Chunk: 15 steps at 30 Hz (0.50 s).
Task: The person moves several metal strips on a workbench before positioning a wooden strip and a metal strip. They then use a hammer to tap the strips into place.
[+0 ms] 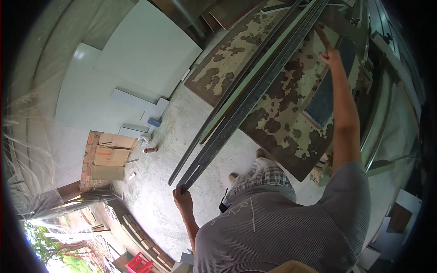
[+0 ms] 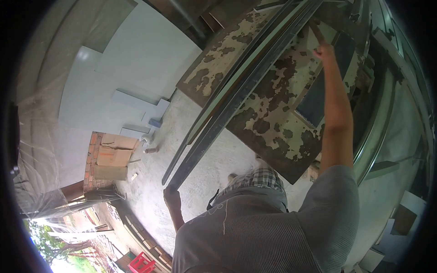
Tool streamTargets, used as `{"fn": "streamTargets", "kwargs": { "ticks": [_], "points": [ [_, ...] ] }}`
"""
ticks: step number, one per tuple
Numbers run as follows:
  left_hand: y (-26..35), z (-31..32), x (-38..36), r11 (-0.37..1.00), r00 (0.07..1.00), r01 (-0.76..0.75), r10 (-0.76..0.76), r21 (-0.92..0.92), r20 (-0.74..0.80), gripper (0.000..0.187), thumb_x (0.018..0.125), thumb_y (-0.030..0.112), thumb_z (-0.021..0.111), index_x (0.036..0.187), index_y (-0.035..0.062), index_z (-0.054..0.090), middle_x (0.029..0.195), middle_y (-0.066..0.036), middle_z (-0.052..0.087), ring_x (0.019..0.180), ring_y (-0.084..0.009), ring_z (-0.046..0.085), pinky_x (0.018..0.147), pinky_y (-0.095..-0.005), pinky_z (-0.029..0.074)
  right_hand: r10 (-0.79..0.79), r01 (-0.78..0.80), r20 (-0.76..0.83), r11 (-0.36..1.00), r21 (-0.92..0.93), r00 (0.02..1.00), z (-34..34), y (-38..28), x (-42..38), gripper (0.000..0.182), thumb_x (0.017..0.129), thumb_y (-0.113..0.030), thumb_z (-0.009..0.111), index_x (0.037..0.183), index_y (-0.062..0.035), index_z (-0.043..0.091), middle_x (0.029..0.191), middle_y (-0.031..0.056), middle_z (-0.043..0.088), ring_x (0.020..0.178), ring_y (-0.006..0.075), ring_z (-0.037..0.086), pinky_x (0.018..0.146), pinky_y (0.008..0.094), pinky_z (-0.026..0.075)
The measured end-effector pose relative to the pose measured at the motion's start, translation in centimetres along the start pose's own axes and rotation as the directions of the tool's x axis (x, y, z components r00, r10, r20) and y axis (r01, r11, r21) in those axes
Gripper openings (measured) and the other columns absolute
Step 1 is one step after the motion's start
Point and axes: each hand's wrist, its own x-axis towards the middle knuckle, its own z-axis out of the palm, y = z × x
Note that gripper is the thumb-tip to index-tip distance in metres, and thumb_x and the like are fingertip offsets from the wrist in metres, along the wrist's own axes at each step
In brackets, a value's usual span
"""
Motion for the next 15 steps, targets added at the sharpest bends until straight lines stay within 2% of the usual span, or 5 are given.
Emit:
{"fn": "streamTargets", "kwargs": {
  "ticks": [3,5,9,11,15],
  "points": [
    [0.7,-0.1,0.4,0.998,0.999,0.047,-0.047,0.033,0.010,0.028,0.072,-0.002,0.049,0.094,0.0039,0.065,0.095,-0.016,0.059,0.088,-0.0320,0.060,0.079,-0.0389,0.048,-0.079,0.071,-0.056,0.989,-0.130,0.995,-1.7,-3.2,0.0,0.023,0.086,-0.009,0.057,0.106,0.0019,0.053,0.078,0.0100,0.049,0.071,0.0223,0.053,0.067,0.0387,0.058],
    [1.4,-0.5,0.2,0.998,0.998,0.060,-0.060,0.024,0.000,0.028,0.072,-0.002,0.049,0.094,0.0036,0.065,0.094,-0.016,0.059,0.088,-0.0318,0.060,0.079,-0.0388,0.048,-0.188,0.163,-0.086,0.958,-0.237,0.979,-1.0,-4.4,-1.6,0.033,0.093,-0.029,0.049,0.105,0.0021,0.051,0.064,0.0033,0.041,0.057,0.0153,0.045,0.075,0.0390,0.054],
    [1.6,-1.1,-0.1,0.998,0.998,0.057,-0.058,-0.023,-0.022,0.030,0.071,-0.004,0.048,0.095,0.0028,0.064,0.092,-0.016,0.058,0.087,-0.0311,0.060,0.079,-0.0389,0.048,-0.295,0.248,-0.064,0.884,-0.395,0.953,-3.7,-7.9,3.5,0.036,0.092,-0.028,0.049,0.118,-0.0030,0.053,0.094,0.0097,0.052,0.082,0.0205,0.053,0.068,0.0322,0.055],
    [1.1,-1.3,-0.3,0.998,0.998,0.053,-0.053,-0.027,-0.023,0.028,0.073,-0.001,0.049,0.096,0.0044,0.064,0.093,-0.017,0.060,0.088,-0.0324,0.060,0.079,-0.0392,0.047,-0.448,0.387,-0.021,0.794,-0.468,0.894,-4.6,-10.2,3.6,0.040,0.093,-0.030,0.048,0.118,0.0007,0.052,0.099,0.0097,0.053,0.084,0.0209,0.054,0.065,0.0310,0.053],
    [0.6,-0.9,-0.7,0.997,0.997,0.078,-0.078,-0.015,0.015,0.029,0.072,-0.002,0.048,0.095,0.0045,0.064,0.093,-0.017,0.059,0.088,-0.0322,0.059,0.078,-0.0394,0.047,-0.431,0.297,-0.053,0.701,-0.648,0.901,-8.2,-12.5,6.5,0.047,0.093,-0.034,0.047,0.120,0.0040,0.050,0.104,0.0108,0.053,0.082,0.0204,0.054,0.063,0.0299,0.052]
  ]
}}
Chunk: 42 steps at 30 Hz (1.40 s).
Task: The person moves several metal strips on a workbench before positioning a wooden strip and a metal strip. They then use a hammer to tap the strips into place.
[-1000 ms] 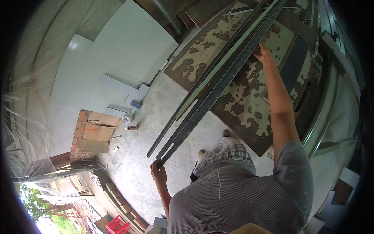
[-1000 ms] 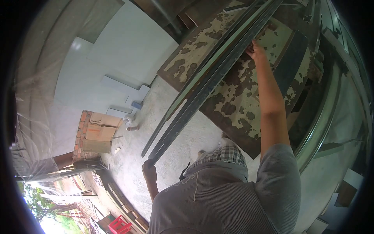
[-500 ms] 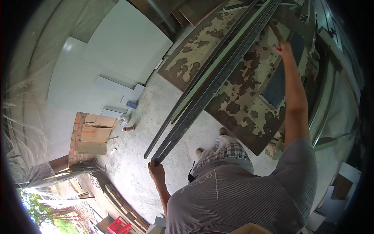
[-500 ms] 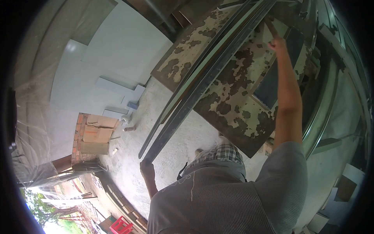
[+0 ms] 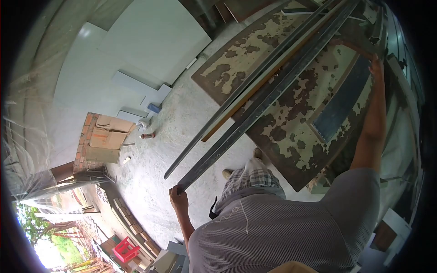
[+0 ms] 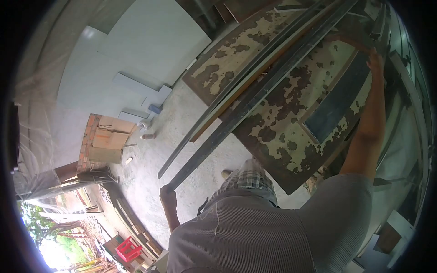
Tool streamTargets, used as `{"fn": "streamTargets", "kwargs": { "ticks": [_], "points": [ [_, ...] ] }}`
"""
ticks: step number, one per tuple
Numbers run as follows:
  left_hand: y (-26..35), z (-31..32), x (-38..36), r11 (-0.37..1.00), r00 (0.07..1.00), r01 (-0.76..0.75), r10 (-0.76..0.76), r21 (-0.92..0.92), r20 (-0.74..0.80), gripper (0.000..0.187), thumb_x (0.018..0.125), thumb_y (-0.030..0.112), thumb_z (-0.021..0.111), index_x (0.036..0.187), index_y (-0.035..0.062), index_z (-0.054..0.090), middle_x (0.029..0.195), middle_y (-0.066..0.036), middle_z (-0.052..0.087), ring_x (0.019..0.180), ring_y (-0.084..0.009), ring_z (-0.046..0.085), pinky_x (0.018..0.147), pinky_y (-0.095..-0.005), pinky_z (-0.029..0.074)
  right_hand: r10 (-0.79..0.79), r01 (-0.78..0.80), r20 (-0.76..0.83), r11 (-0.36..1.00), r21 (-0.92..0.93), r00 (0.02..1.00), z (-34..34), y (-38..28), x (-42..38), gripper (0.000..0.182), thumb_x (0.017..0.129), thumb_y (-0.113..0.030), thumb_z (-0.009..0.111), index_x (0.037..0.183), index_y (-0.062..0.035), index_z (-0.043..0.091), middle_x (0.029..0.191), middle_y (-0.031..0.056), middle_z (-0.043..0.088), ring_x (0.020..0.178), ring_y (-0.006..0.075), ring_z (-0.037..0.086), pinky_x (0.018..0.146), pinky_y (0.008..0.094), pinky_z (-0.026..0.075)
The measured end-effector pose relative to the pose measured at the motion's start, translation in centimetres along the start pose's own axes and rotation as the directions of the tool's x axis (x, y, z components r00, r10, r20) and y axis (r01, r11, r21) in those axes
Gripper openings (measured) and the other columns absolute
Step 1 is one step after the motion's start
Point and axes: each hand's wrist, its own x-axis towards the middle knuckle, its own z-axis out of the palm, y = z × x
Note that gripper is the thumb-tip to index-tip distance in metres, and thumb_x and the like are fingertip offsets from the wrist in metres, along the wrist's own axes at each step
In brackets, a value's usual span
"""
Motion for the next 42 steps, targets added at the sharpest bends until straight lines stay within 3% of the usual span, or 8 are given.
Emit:
{"fn": "streamTargets", "kwargs": {
  "ticks": [10,13,18,28,30,34,36,42],
  "points": [
    [-0.9,1.6,2.0,0.998,0.999,-0.040,0.041,0.049,-0.022,0.033,0.068,-0.006,0.046,0.094,0.0044,0.063,0.093,-0.016,0.057,0.088,-0.0328,0.058,0.078,-0.0406,0.048,0.205,-0.157,-0.069,0.892,0.423,0.976,0.3,9.8,-4.7,0.051,0.093,-0.037,0.048,0.126,0.0014,0.044,0.101,0.0136,0.050,0.083,0.0230,0.054,0.062,0.0321,0.052],
    [-1.7,2.1,2.2,0.995,0.996,-0.089,0.090,0.042,-0.023,0.032,0.069,-0.006,0.047,0.095,0.0044,0.063,0.093,-0.016,0.056,0.087,-0.0322,0.058,0.078,-0.0400,0.048,0.184,-0.180,0.012,0.942,0.285,0.983,0.5,12.3,-4.5,0.053,0.090,-0.040,0.052,0.125,-0.0009,0.046,0.096,0.0137,0.051,0.081,0.0213,0.053,0.064,0.0296,0.050],
    [-1.5,2.6,2.1,0.996,0.995,-0.086,0.087,0.031,-0.040,0.032,0.069,-0.008,0.047,0.094,0.0048,0.062,0.092,-0.015,0.056,0.086,-0.0308,0.058,0.079,-0.0387,0.047,-0.256,0.131,-0.245,0.893,-0.431,0.935,0.3,13.6,-4.8,0.073,0.080,-0.064,0.051,0.125,-0.0056,0.050,0.111,0.0219,0.055,0.105,0.0317,0.056,0.083,0.0425,0.046],
    [-1.4,3.5,3.7,0.992,0.991,-0.115,0.118,0.041,-0.067,0.037,0.071,-0.009,0.047,0.101,0.0067,0.062,0.092,-0.015,0.054,0.086,-0.0299,0.056,0.077,-0.0384,0.046,0.132,-0.311,-0.375,0.824,-0.473,0.918,3.8,8.4,-6.0,0.078,0.076,-0.065,0.055,0.128,-0.0084,0.046,0.121,0.0236,0.050,0.112,0.0403,0.050,0.086,0.0508,0.045],
    [-0.9,3.3,3.6,0.995,0.994,-0.097,0.098,0.029,-0.039,0.045,0.071,-0.009,0.046,0.111,0.0082,0.057,0.097,-0.016,0.052,0.090,-0.0309,0.054,0.079,-0.0402,0.045,-0.506,-0.046,-0.400,0.576,-0.816,0.764,5.7,4.0,-11.5,0.077,0.077,-0.059,0.059,0.131,-0.0076,0.041,0.119,0.0234,0.049,0.105,0.0410,0.052,0.083,0.0500,0.047],
    [-0.9,3.9,2.7,0.998,0.994,-0.052,0.055,0.024,-0.097,0.052,0.071,-0.008,0.046,0.121,0.0081,0.049,0.105,-0.018,0.047,0.100,-0.0330,0.051,0.087,-0.0426,0.043,-0.837,0.655,-0.024,0.445,-0.610,0.546,12.5,3.7,-15.9,0.064,0.085,-0.051,0.053,0.131,-0.0086,0.040,0.118,0.0236,0.049,0.105,0.0396,0.051,0.084,0.0482,0.046],
    [-0.8,4.0,2.2,0.996,0.993,-0.074,0.078,0.046,-0.090,0.052,0.072,-0.008,0.046,0.122,0.0079,0.048,0.105,-0.019,0.047,0.100,-0.0337,0.051,0.087,-0.0428,0.043,-0.740,0.710,0.114,0.573,-0.408,0.663,15.8,2.1,-20.8,0.061,0.087,-0.051,0.050,0.132,-0.0116,0.040,0.124,0.0210,0.047,0.112,0.0383,0.047,0.088,0.0468,0.043],
    [0.1,3.9,1.4,0.999,0.993,-0.032,0.034,0.017,-0.112,0.056,0.073,-0.004,0.049,0.127,0.0088,0.043,0.106,-0.019,0.047,0.102,-0.0360,0.049,0.087,-0.0441,0.041,-0.697,0.638,0.160,0.508,-0.578,0.699,20.1,2.4,-21.9,0.062,0.091,-0.056,0.036,0.138,-0.0145,0.034,0.132,0.0169,0.043,0.115,0.0387,0.046,0.090,0.0545,0.040]
  ]
}}
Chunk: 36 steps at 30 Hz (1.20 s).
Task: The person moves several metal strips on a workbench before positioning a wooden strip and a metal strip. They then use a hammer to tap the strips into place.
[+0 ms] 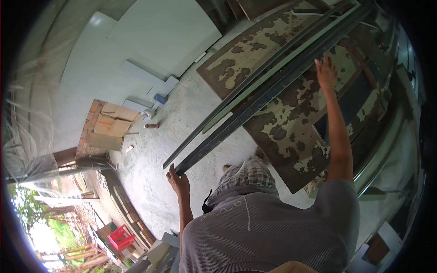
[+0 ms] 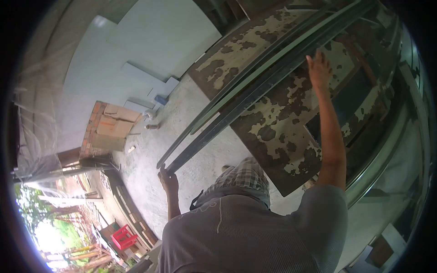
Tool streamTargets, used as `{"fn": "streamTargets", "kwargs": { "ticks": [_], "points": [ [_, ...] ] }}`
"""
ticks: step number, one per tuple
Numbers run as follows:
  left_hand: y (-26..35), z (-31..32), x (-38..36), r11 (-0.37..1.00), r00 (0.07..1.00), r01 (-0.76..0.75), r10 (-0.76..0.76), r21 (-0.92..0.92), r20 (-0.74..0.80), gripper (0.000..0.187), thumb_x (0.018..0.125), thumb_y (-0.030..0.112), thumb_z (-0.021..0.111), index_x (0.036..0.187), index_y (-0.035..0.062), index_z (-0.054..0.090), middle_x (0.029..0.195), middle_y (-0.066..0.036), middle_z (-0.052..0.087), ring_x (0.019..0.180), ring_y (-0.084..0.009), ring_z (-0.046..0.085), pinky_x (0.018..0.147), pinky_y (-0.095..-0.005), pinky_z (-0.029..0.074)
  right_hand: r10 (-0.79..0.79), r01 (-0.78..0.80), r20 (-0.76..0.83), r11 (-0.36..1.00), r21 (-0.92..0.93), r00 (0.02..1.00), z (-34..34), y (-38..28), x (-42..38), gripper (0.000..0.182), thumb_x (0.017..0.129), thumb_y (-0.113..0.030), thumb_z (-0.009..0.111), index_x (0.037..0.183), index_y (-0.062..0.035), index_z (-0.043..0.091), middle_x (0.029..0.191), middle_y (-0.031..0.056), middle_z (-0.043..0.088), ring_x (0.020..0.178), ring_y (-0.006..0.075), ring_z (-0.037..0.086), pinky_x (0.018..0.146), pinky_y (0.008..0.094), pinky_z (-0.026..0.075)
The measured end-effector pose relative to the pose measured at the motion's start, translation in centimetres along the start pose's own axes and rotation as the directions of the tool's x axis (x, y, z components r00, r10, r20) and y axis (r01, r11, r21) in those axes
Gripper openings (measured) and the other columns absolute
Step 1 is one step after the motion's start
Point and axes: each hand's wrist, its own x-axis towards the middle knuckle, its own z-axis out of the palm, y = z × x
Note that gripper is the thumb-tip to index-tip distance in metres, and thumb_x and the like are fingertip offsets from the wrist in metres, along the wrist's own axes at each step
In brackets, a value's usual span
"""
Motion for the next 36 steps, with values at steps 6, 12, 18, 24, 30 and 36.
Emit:
{"fn": "streamTargets", "kwargs": {
  "ticks": [6,12,18,24,30,36],
  "points": [
    [0.5,0.2,-0.1,0.996,0.996,0.088,-0.087,0.018,-0.028,0.062,0.072,-0.003,0.050,0.132,0.0087,0.037,0.110,-0.019,0.046,0.103,-0.0369,0.048,0.089,-0.0443,0.040,0.027,-0.069,0.200,0.976,0.208,0.979,-0.6,1.3,1.8,0.069,0.090,-0.059,0.035,0.139,-0.0107,0.030,0.135,0.0181,0.038,0.121,0.0375,0.040,0.093,0.0534,0.038],
    [-0.2,1.4,-3.0,0.997,0.995,0.073,-0.071,-0.027,0.066,0.075,0.069,-0.003,0.054,0.138,0.0062,0.025,0.120,-0.023,0.039,0.107,-0.0377,0.046,0.090,-0.0431,0.040,0.128,-0.213,0.329,0.948,0.238,0.936,0.1,-2.4,0.1,0.075,0.091,-0.058,0.032,0.139,-0.0013,0.024,0.138,0.0205,0.035,0.124,0.0358,0.038,0.097,0.0536,0.036],
    [0.2,2.5,-1.6,0.988,0.990,0.138,-0.136,-0.063,0.027,0.083,0.070,-0.001,0.055,0.142,0.0062,0.014,0.124,-0.025,0.035,0.112,-0.0410,0.042,0.091,-0.0436,0.040,0.177,-0.203,0.268,0.976,0.074,0.947,1.0,-3.8,-0.1,0.070,0.092,-0.055,0.030,0.141,-0.0049,0.022,0.141,0.0192,0.030,0.130,0.0374,0.030,0.101,0.0573,0.027],
    [-1.2,3.1,-1.1,0.982,0.987,0.155,-0.149,-0.110,0.057,0.088,0.071,-0.001,0.056,0.143,0.0050,0.006,0.126,-0.027,0.031,0.112,-0.0400,0.042,0.091,-0.0436,0.041,0.228,-0.239,0.212,0.971,0.028,0.950,0.4,-5.0,-0.4,0.063,0.093,-0.053,0.034,0.142,-0.0153,0.023,0.143,0.0194,0.026,0.133,0.0384,0.023,0.102,0.0594,0.024],
    [-6.7,1.1,-3.0,0.989,0.997,0.075,-0.079,-0.128,-0.022,0.085,0.071,-0.002,0.059,0.143,0.0092,0.015,0.128,-0.025,0.031,0.106,-0.0360,0.047,0.089,-0.0410,0.043,-0.057,0.106,-0.172,0.950,0.292,0.983,-3.6,-6.5,-2.9,0.050,0.091,-0.038,0.051,0.132,-0.0120,0.040,0.124,0.0202,0.050,0.109,0.0318,0.053,0.085,0.0411,0.046],
    [-3.4,-2.0,0.2,0.934,0.989,0.063,-0.106,-0.351,-0.104,0.030,0.084,0.006,0.054,0.113,0.0038,0.056,0.077,-0.011,0.062,0.064,-0.0195,0.060,0.059,-0.0342,0.047,0.031,-0.208,0.252,0.668,0.715,0.967,-10.1,-10.9,-5.8,0.026,0.091,-0.026,0.052,0.103,-0.0054,0.061,0.072,0.0105,0.061,0.060,0.0162,0.056,0.060,0.0318,0.046]
  ]
}}
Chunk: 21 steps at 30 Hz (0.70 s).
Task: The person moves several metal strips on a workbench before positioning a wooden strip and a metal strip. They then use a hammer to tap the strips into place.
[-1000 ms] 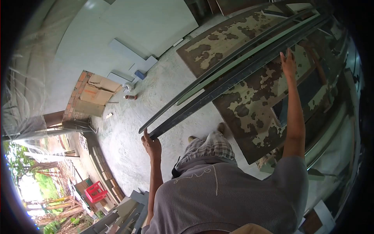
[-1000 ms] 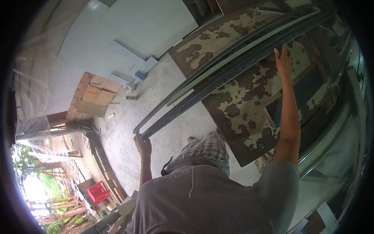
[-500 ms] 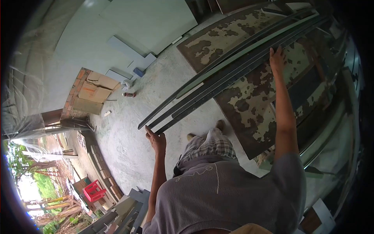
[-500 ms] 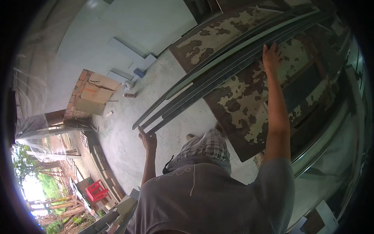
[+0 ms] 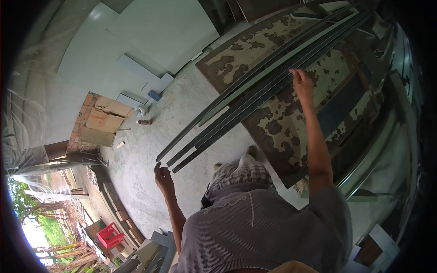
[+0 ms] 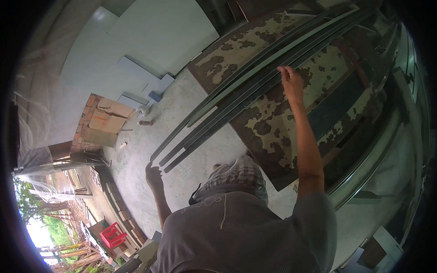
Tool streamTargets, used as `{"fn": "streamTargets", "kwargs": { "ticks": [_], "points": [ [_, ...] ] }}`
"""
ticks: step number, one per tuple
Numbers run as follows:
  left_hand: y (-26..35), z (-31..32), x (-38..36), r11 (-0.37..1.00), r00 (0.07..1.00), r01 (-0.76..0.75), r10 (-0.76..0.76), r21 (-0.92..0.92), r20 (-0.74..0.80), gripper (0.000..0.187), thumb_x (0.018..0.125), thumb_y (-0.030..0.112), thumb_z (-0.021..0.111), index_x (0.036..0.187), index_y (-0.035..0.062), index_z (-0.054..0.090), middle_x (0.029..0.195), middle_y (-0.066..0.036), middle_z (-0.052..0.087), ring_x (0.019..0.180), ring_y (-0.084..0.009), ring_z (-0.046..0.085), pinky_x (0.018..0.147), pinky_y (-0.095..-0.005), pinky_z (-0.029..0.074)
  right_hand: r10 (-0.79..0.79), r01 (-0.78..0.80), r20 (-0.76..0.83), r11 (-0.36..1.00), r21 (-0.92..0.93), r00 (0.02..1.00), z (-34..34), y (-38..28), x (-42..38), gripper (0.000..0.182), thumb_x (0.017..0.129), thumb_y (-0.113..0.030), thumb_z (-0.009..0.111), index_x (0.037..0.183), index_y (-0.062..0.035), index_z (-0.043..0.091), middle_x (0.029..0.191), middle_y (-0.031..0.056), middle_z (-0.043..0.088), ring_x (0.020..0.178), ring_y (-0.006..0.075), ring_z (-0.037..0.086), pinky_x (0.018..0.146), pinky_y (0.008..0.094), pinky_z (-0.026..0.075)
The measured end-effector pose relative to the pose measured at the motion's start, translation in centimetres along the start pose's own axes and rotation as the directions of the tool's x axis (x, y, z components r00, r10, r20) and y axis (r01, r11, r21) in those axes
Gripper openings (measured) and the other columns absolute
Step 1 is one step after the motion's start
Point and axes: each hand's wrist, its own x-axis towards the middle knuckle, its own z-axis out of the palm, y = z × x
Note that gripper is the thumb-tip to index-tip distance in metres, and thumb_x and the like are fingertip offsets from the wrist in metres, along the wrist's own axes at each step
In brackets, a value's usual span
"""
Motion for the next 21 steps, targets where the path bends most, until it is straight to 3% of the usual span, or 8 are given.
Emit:
{"fn": "streamTargets", "kwargs": {
  "ticks": [3,5,7,10,11,13,18,21],
  "points": [
    [5.8,1.5,1.8,0.967,0.973,-0.198,0.175,0.159,0.149,0.019,0.087,0.015,0.052,0.095,0.0016,0.064,0.065,-0.011,0.061,0.058,-0.0202,0.060,0.056,-0.0333,0.046,0.279,-0.258,0.207,0.958,-0.122,0.938,0.3,-0.9,0.5,0.024,0.091,-0.025,0.051,0.093,-0.0051,0.063,0.070,0.0121,0.060,0.065,0.0194,0.060,0.062,0.0325,0.047],
    [8.0,3.7,2.5,0.991,0.983,-0.105,0.091,0.081,0.160,0.027,0.087,0.023,0.055,0.078,0.0002,0.066,0.073,-0.013,0.064,0.068,-0.0236,0.062,0.065,-0.0363,0.045,-0.067,0.070,0.068,0.997,-0.041,0.995,2.1,0.9,1.4,0.021,0.089,-0.022,0.053,0.093,-0.0038,0.061,0.075,0.0136,0.061,0.068,0.0261,0.061,0.064,0.0362,0.048],
    [8.7,5.7,3.4,0.833,0.871,-0.484,0.432,0.267,0.233,0.030,0.085,0.030,0.059,0.093,0.0015,0.065,0.102,-0.016,0.062,0.097,-0.0266,0.058,0.085,-0.0401,0.041,-0.155,0.159,0.102,0.986,-0.041,0.983,2.7,1.2,2.5,0.019,0.086,-0.019,0.056,0.099,-0.0059,0.060,0.091,0.0156,0.061,0.081,0.0325,0.060,0.071,0.0411,0.048],
    [10.0,9.5,3.3,0.784,0.846,-0.534,0.495,0.316,0.199,0.036,0.084,0.028,0.059,0.114,0.0075,0.057,0.120,-0.015,0.053,0.112,-0.0346,0.048,0.095,-0.0460,0.035,-0.247,0.276,0.137,0.924,-0.265,0.959,4.3,2.1,3.7,0.023,0.084,-0.020,0.061,0.105,-0.0143,0.057,0.109,0.0109,0.052,0.102,0.0323,0.051,0.083,0.0435,0.045],
    [10.3,9.9,3.5,0.782,0.843,-0.538,0.499,0.315,0.201,0.036,0.084,0.028,0.059,0.114,0.0075,0.057,0.120,-0.015,0.053,0.112,-0.0346,0.048,0.095,-0.0460,0.035,-0.245,0.272,0.133,0.925,-0.265,0.960,4.4,2.1,3.6,0.023,0.084,-0.020,0.061,0.105,-0.0143,0.057,0.109,0.0109,0.052,0.102,0.0323,0.051,0.083,0.0435,0.045],
    [10.9,10.4,3.8,0.837,0.860,-0.412,0.225,0.361,0.459,0.052,0.084,0.030,0.061,0.128,0.0085,0.046,0.131,-0.014,0.043,0.121,-0.0350,0.040,0.101,-0.0542,0.026,-0.326,0.361,0.158,0.799,-0.481,0.932,4.9,2.0,3.2,0.026,0.081,-0.020,0.066,0.105,-0.0163,0.057,0.110,0.0058,0.049,0.102,0.0294,0.052,0.084,0.0451,0.044],
    [10.3,11.1,5.0,0.825,0.851,-0.458,0.300,0.330,0.431,0.044,0.083,0.025,0.062,0.122,0.0068,0.051,0.119,-0.014,0.052,0.113,-0.0338,0.047,0.097,-0.0527,0.031,-0.409,0.404,0.093,0.793,-0.456,0.908,5.0,2.3,2.8,0.032,0.076,-0.018,0.070,0.106,-0.0184,0.057,0.109,0.0029,0.047,0.102,0.0265,0.052,0.084,0.0460,0.043],
    [12.1,12.5,4.8,0.784,0.818,-0.568,0.502,0.252,0.281,0.039,0.082,0.020,0.063,0.117,0.0055,0.053,0.108,-0.013,0.054,0.103,-0.0323,0.050,0.090,-0.0466,0.037,-0.431,0.414,0.077,0.779,-0.470,0.899,5.2,2.3,2.8,0.034,0.075,-0.017,0.071,0.106,-0.0185,0.056,0.109,0.0030,0.047,0.101,0.0252,0.053,0.084,0.0457,0.043]
  ]
}}
